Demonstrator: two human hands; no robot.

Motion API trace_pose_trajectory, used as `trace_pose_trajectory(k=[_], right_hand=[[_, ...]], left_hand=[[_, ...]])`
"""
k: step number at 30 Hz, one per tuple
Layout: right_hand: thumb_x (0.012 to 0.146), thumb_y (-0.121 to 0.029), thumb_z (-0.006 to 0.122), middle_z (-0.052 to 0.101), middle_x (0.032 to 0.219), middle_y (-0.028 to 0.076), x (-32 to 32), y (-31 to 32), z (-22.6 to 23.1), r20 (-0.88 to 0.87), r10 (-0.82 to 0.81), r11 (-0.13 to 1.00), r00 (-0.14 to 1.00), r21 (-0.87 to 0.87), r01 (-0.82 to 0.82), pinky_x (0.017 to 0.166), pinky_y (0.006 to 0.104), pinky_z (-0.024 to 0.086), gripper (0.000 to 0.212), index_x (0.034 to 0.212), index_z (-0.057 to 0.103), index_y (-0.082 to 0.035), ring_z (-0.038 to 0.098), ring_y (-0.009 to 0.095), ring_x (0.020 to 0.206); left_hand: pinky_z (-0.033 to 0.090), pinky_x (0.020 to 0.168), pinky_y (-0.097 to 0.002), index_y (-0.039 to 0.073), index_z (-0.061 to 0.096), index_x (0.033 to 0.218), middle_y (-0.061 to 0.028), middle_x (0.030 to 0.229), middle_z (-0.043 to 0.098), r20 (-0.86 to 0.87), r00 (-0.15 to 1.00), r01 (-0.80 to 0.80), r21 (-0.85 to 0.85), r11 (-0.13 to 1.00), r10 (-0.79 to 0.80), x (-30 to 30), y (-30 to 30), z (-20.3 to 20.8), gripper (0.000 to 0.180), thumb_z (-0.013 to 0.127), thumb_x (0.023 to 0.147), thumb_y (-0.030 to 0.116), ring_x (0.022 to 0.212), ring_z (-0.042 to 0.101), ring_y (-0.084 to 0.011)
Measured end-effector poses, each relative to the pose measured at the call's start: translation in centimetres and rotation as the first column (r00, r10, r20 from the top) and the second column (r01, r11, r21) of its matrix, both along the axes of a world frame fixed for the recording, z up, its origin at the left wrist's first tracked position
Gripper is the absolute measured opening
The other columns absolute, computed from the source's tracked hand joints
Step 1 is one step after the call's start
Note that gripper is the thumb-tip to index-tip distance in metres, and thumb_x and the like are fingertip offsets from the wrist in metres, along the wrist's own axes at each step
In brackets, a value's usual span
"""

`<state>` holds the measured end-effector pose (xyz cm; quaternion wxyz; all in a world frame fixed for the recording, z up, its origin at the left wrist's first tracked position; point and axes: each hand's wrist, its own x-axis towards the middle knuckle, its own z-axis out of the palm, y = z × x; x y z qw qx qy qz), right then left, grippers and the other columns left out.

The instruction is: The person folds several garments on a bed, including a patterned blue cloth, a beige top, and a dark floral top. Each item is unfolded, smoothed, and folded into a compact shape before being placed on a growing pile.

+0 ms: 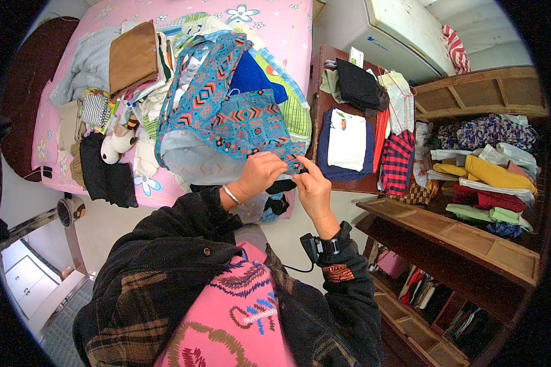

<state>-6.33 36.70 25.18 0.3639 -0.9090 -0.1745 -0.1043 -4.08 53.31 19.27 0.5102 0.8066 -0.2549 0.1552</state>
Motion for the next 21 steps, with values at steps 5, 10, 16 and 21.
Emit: trace_pose_trajectory(k=[5,10,16,21], right_hand=[[0.068,0.007,0.068,0.066,0.096,0.015,-0.2,0.0,-0.3,-0.04,0.018,1.0,0.999,-0.018,-0.019,0.059,0.0285,0.051,0.011,0.069,0.058,0.004,0.065,0.023,0.069],[0.07,0.007,0.067,0.066,0.081,0.014,-0.2,0.0,-0.4,-0.003,0.056,0.998,0.998,-0.032,-0.056,0.06,0.0315,0.053,0.009,0.072,0.059,0.003,0.065,0.026,0.069],[0.071,0.005,0.066,0.064,0.077,0.015,0.2,0.2,1.1,0.035,0.106,0.988,0.994,-0.117,-0.102,0.058,0.0346,0.051,0.009,0.073,0.057,0.002,0.064,0.028,0.067],[0.068,0.009,0.065,0.065,0.081,0.016,1.3,-0.1,3.8,0.062,0.093,0.989,0.994,-0.121,-0.085,0.063,0.0328,0.052,0.012,0.074,0.058,0.002,0.065,0.028,0.07]], left_hand=[[0.047,0.063,-0.0355,0.006,0.062,0.072,-0.0059,0.071,0.058,0.078,0.992,0.09,0.057,0.994,-0.095,-0.1,0.0,0.2,0.005,0.061,0.07,0.011,0.07,0.058,-0.0247],[0.045,0.062,-0.0343,0.007,0.062,0.077,-0.0049,0.071,0.057,0.157,0.981,0.099,0.107,0.989,-0.115,-0.2,0.0,0.3,0.009,0.06,0.069,0.011,0.069,0.056,-0.0226],[0.044,0.062,-0.0333,0.008,0.061,0.074,-0.0028,0.069,0.057,0.168,0.984,0.051,0.085,0.995,-0.064,0.4,0.7,-0.9,0.007,0.062,0.069,0.013,0.067,0.056,-0.0205],[0.044,0.06,-0.0322,0.015,0.064,0.078,0.0004,0.069,0.06,0.202,0.976,-0.132,0.222,0.966,0.087,2.4,5.7,-4.8,0.009,0.061,0.071,0.011,0.064,0.057,-0.0184]])
